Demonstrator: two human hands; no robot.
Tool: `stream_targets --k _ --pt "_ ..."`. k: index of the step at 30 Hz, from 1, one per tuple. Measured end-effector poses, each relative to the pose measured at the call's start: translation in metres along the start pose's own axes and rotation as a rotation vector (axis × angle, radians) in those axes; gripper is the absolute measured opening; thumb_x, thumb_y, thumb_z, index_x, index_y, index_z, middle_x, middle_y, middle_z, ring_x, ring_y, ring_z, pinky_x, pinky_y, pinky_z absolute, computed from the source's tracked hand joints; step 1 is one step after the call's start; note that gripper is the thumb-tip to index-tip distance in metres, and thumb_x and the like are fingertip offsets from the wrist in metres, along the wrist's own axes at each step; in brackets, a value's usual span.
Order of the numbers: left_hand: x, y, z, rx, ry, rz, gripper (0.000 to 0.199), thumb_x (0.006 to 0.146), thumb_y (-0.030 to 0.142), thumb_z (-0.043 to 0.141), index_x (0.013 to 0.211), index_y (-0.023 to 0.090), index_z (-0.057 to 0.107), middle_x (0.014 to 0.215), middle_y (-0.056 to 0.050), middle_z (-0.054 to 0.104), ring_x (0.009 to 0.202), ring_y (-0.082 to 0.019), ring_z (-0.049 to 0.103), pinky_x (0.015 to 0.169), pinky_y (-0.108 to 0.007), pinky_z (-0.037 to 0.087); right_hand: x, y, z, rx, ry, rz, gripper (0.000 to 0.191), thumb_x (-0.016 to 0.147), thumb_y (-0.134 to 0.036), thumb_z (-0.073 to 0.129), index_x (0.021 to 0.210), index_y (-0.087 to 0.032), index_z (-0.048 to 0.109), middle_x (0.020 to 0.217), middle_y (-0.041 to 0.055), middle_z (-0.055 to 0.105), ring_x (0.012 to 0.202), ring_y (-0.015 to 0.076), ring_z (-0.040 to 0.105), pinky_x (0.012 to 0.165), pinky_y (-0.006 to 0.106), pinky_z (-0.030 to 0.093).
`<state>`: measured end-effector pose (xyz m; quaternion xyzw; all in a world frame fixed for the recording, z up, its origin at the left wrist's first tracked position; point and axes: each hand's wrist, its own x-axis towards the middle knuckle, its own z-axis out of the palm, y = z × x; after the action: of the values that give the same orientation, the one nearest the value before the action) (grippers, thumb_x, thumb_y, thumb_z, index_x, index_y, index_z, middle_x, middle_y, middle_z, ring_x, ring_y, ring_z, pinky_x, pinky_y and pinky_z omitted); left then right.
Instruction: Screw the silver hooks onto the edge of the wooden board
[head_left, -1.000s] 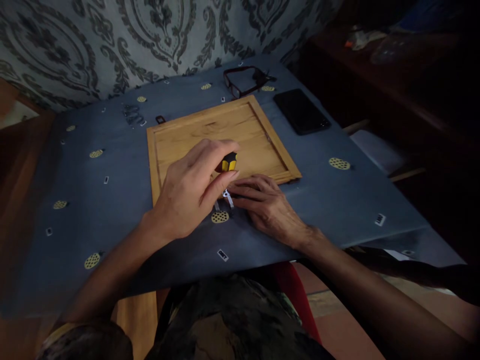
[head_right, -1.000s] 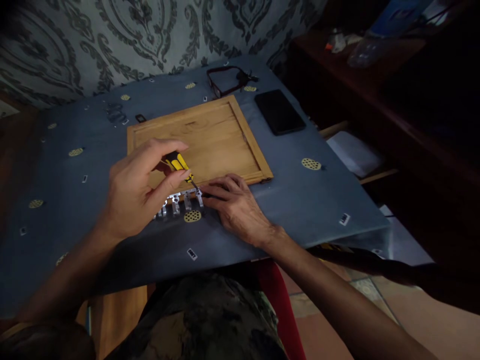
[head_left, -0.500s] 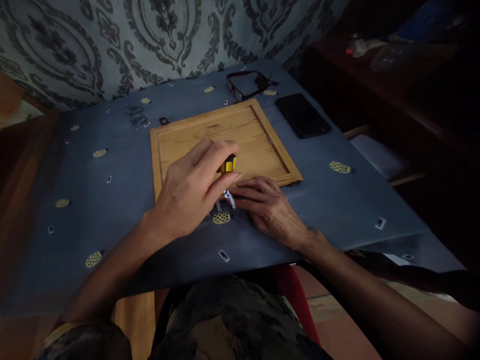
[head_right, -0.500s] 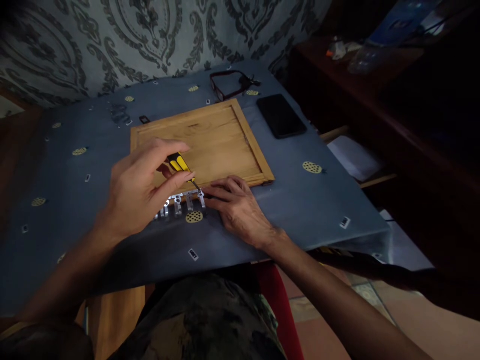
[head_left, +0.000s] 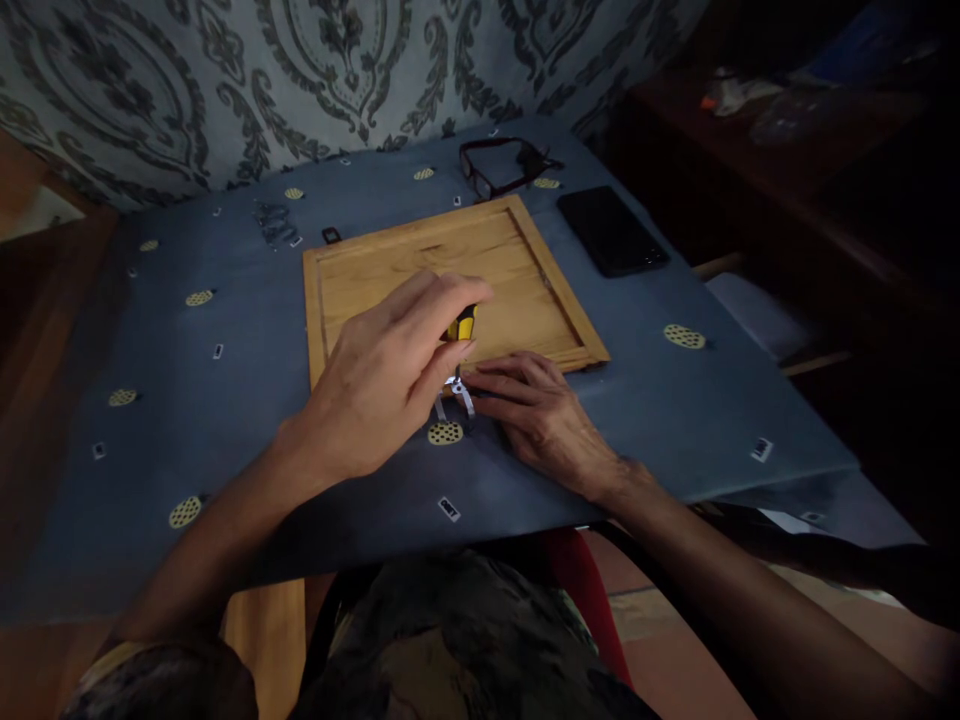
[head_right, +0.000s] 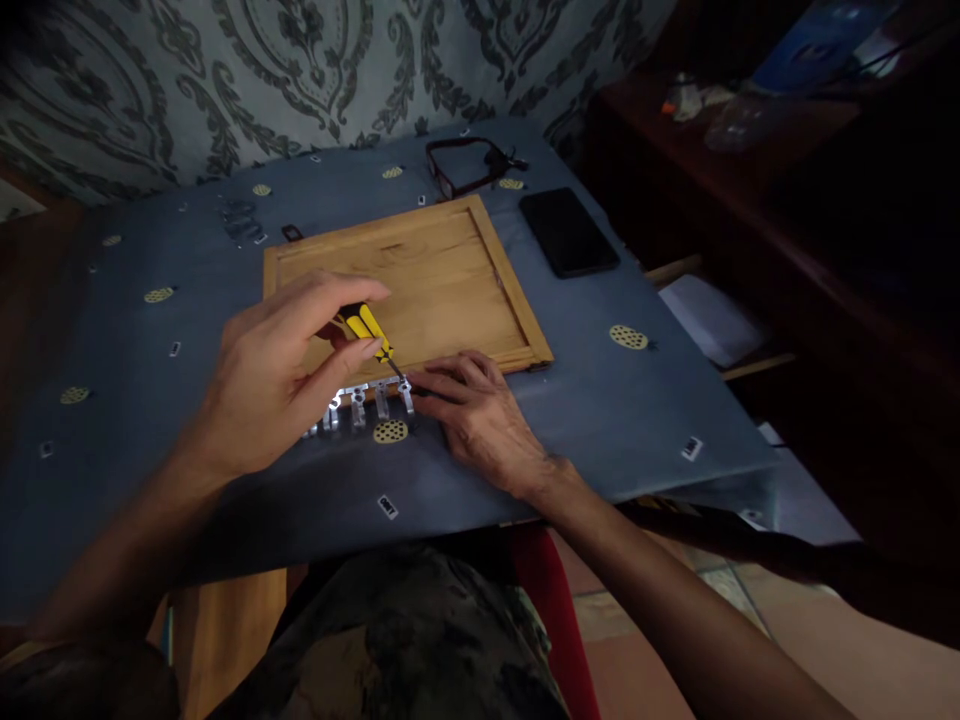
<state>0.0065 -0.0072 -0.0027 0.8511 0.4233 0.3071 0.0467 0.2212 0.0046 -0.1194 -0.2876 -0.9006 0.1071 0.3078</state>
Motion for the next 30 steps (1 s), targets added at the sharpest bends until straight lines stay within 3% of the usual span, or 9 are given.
stream_targets --k 12,23,27,30 --pt "-0.001 0.004 -0.005 0.041 0.002 -0.053 0.023 0.096 0.013 0.055 0.118 0.019 0.061 0.117 -0.004 0.071 0.102 -0.016 0.071 0.092 -0.03 0.06 0.0 0.0 -0.001 -0.008 -0.006 -0.002 0.036 0.091 -0.004 0.054 0.11 -0.028 0.074 0.126 0.0014 0.074 0.118 0.0261 0.061 0.102 0.052 0.048" --pt "0.0 0.009 -0.008 0.044 0.097 0.006 0.021 0.096 0.013 0.057 0.11 0.028 0.061 0.105 0.001 0.072 0.098 -0.016 0.072 0.088 -0.027 0.061 0.0 0.0 0.0 -0.016 0.015 -0.003 0.035 0.091 -0.005 0.054 0.107 -0.026 0.075 0.122 0.0018 0.075 0.118 0.0247 0.062 0.102 0.051 0.047" --pt "-0.001 0.01 -0.008 0.07 0.187 0.042 0.021 0.096 0.013 0.059 0.112 0.026 0.06 0.107 0.002 0.072 0.1 -0.013 0.072 0.093 -0.024 0.059 0.0 0.0 0.001 -0.022 0.027 -0.03 0.034 0.091 -0.004 0.051 0.106 -0.024 0.074 0.122 0.0018 0.075 0.118 0.0242 0.062 0.102 0.049 0.047" --pt "-0.001 0.011 -0.01 0.086 0.177 0.041 0.019 0.095 0.013 0.06 0.112 0.023 0.06 0.105 0.002 0.072 0.1 -0.012 0.072 0.094 -0.023 0.058 0.0 0.0 0.001 -0.015 0.021 -0.018 0.034 0.092 -0.004 0.052 0.107 -0.025 0.074 0.122 0.0016 0.075 0.118 0.0241 0.061 0.102 0.049 0.047"
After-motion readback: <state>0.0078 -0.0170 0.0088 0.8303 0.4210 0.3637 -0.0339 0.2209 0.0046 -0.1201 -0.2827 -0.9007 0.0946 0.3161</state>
